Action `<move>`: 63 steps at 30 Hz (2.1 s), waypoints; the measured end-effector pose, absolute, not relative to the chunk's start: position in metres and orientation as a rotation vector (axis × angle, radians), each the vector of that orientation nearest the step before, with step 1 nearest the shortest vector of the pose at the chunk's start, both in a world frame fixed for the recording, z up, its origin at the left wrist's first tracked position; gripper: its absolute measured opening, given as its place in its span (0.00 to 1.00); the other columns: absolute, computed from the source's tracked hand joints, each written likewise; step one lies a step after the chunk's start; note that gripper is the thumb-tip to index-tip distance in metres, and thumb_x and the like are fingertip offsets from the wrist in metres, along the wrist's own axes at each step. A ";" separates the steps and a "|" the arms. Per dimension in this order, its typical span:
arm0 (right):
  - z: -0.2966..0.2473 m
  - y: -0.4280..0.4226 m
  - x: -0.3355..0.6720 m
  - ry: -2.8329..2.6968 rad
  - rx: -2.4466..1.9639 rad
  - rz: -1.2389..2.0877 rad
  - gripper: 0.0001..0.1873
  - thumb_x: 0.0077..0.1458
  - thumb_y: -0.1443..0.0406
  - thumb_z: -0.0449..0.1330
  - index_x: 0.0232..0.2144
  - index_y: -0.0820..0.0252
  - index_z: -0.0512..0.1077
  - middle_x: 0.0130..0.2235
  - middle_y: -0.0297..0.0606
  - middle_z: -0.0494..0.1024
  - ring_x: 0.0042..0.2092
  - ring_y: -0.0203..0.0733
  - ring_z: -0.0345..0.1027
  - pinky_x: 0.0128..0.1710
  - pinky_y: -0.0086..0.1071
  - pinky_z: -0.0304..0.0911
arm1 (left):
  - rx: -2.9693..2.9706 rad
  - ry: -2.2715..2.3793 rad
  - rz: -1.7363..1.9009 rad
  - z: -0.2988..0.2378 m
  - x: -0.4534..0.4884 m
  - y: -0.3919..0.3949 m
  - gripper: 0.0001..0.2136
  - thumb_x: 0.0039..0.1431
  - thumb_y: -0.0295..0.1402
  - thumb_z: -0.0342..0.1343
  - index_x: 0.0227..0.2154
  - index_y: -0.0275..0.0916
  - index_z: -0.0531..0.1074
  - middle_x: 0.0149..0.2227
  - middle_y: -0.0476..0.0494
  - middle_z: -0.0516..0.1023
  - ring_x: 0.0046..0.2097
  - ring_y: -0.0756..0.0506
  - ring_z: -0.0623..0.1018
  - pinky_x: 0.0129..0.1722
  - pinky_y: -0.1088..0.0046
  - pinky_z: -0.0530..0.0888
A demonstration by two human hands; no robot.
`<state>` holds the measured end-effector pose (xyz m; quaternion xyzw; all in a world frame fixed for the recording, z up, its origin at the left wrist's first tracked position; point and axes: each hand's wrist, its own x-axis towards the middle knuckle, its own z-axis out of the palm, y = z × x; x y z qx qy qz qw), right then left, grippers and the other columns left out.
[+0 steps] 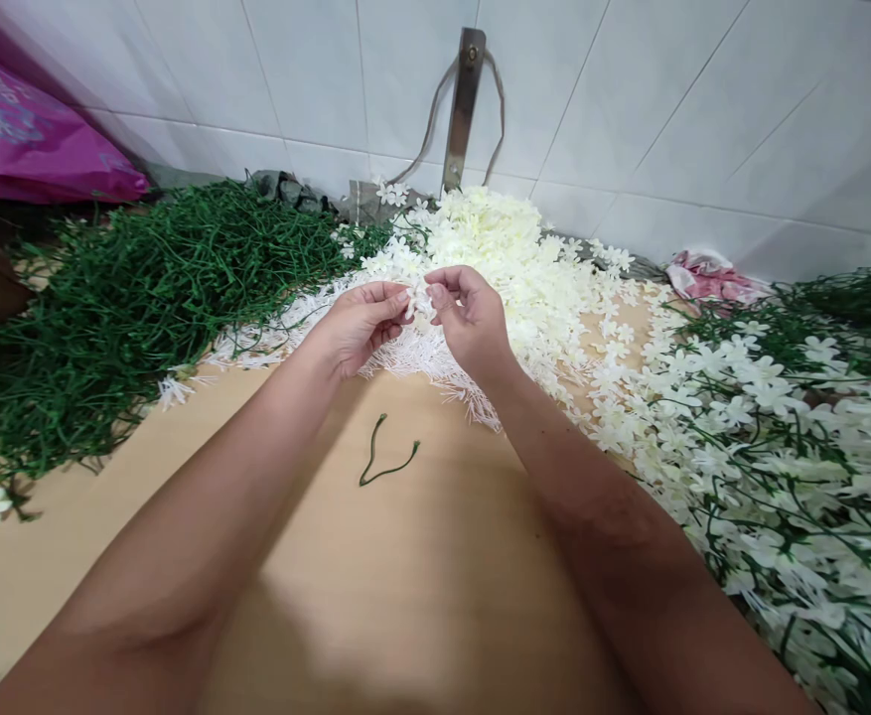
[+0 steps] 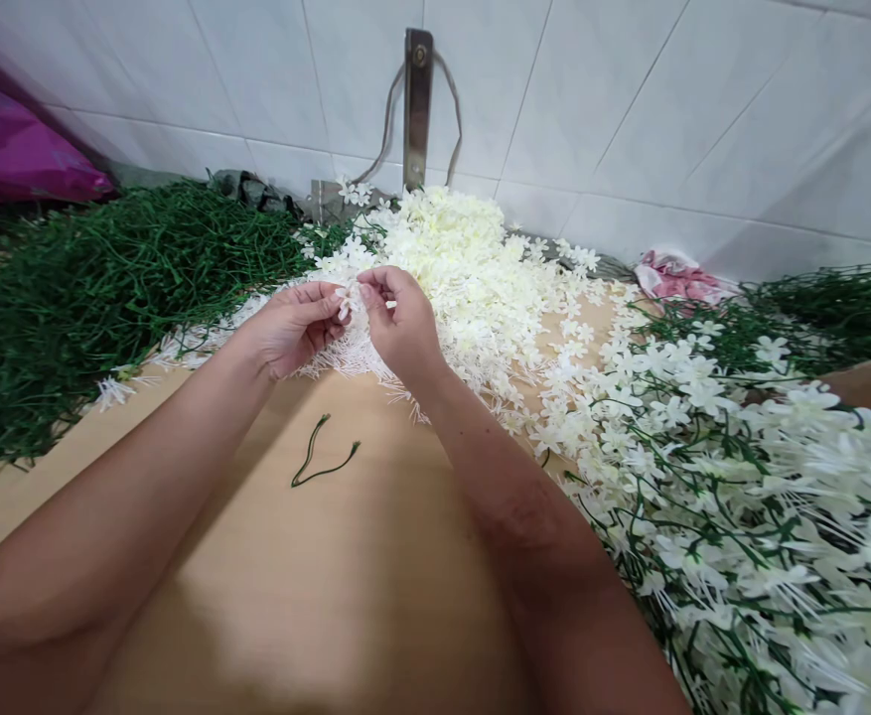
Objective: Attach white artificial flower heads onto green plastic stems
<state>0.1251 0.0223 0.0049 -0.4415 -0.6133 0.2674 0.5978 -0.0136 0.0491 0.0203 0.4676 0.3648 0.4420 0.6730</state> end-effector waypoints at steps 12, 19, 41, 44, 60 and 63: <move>0.015 0.022 0.131 -1.481 -0.954 0.881 0.13 0.48 0.59 0.63 0.25 0.57 0.62 0.24 0.28 0.64 0.27 0.30 0.58 0.29 0.30 0.58 | 1.051 0.837 0.978 0.027 -0.007 0.043 0.10 0.46 0.25 0.62 0.18 0.36 0.65 0.17 0.53 0.68 0.20 0.56 0.68 0.21 0.81 0.61; 0.017 0.019 0.132 -1.302 -0.928 1.187 0.12 0.53 0.57 0.60 0.28 0.57 0.63 0.26 0.30 0.66 0.28 0.31 0.61 0.31 0.30 0.62 | 0.951 0.806 1.072 0.027 -0.004 0.042 0.08 0.49 0.24 0.58 0.20 0.37 0.65 0.18 0.54 0.67 0.21 0.56 0.67 0.22 0.81 0.62; 0.023 0.014 0.127 -1.358 -1.009 1.059 0.27 0.31 0.56 0.73 0.29 0.57 0.62 0.27 0.27 0.65 0.27 0.28 0.58 0.26 0.27 0.59 | 1.155 0.842 1.141 0.027 -0.001 0.039 0.10 0.49 0.26 0.59 0.18 0.36 0.64 0.17 0.54 0.62 0.21 0.56 0.62 0.24 0.79 0.60; 0.025 0.012 0.122 -1.378 -1.070 0.961 0.28 0.31 0.56 0.73 0.31 0.57 0.62 0.26 0.25 0.64 0.25 0.27 0.57 0.25 0.27 0.58 | 1.245 0.878 1.103 0.029 -0.004 0.040 0.11 0.47 0.26 0.60 0.17 0.36 0.63 0.16 0.55 0.63 0.21 0.56 0.62 0.24 0.78 0.60; 0.027 0.014 0.134 -1.355 -0.952 1.179 0.12 0.47 0.64 0.66 0.24 0.61 0.66 0.20 0.26 0.66 0.21 0.25 0.57 0.23 0.26 0.56 | 1.845 1.329 0.786 0.037 -0.035 0.015 0.09 0.54 0.38 0.51 0.26 0.37 0.67 0.25 0.48 0.70 0.26 0.51 0.66 0.28 0.74 0.61; 0.030 0.012 0.132 -1.396 -0.968 1.193 0.10 0.51 0.67 0.63 0.24 0.61 0.64 0.20 0.26 0.64 0.21 0.24 0.56 0.23 0.26 0.55 | 2.212 1.547 0.320 0.026 -0.050 -0.010 0.14 0.52 0.45 0.52 0.29 0.38 0.70 0.29 0.44 0.74 0.31 0.46 0.70 0.30 0.71 0.62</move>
